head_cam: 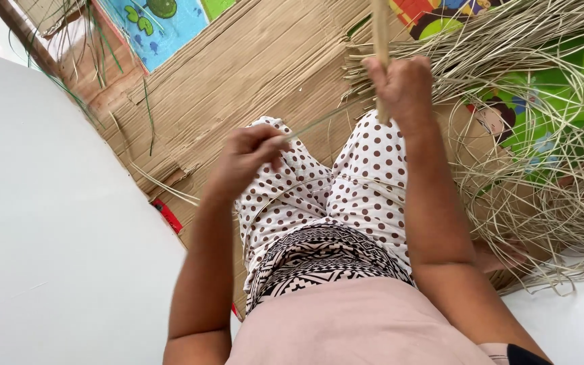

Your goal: Preparing and stripping natural fibers for weaving using a hand tool while sitting on the floor

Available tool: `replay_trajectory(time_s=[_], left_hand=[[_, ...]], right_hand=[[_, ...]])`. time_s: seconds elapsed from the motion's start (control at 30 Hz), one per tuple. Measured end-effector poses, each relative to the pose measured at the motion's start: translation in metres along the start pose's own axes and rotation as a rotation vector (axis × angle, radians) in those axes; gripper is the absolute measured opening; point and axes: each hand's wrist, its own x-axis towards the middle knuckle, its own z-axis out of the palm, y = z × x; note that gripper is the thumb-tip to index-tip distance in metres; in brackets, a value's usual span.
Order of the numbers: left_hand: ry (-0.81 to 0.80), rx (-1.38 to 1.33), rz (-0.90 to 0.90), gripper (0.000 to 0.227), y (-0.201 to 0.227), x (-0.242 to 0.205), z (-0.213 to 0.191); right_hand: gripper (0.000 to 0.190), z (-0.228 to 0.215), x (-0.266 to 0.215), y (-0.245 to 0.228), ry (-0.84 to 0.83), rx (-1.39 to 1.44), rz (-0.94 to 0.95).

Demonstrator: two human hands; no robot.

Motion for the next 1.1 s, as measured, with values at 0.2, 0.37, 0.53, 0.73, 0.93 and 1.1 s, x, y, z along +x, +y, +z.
replay_trajectory(time_s=[0.2,0.37,0.53,0.73,0.93,1.1], left_hand=[[0.24,-0.487,0.091,0.007,0.003,-0.059,-0.109],[0.312,-0.819,0.207,0.005,-0.024,-0.076,-0.169],[0.426,-1.197,0.535,0.019,-0.063,-0.051,-0.193],[0.445,-0.322,0.483,0.013,0.005,0.026,0.007],[0.157,0.313,0.58,0.007,0.006,0.044,0.123],[0.049,0.219,0.499,0.014,0.009,0.03,0.103]], right_hand=[[0.043,-0.026,0.003,0.1,0.221,0.041,0.033],[0.031,-0.048,-0.01,0.246,0.488,-0.192,0.204],[0.036,-0.058,-0.06,0.337,0.851,-0.437,0.233],[0.022,-0.092,-0.097,-0.015,0.179,0.93,0.249],[0.051,-0.064,-0.113,-0.098,-0.091,1.359,-0.003],[0.032,-0.081,-0.116,0.004,0.175,0.669,0.049]])
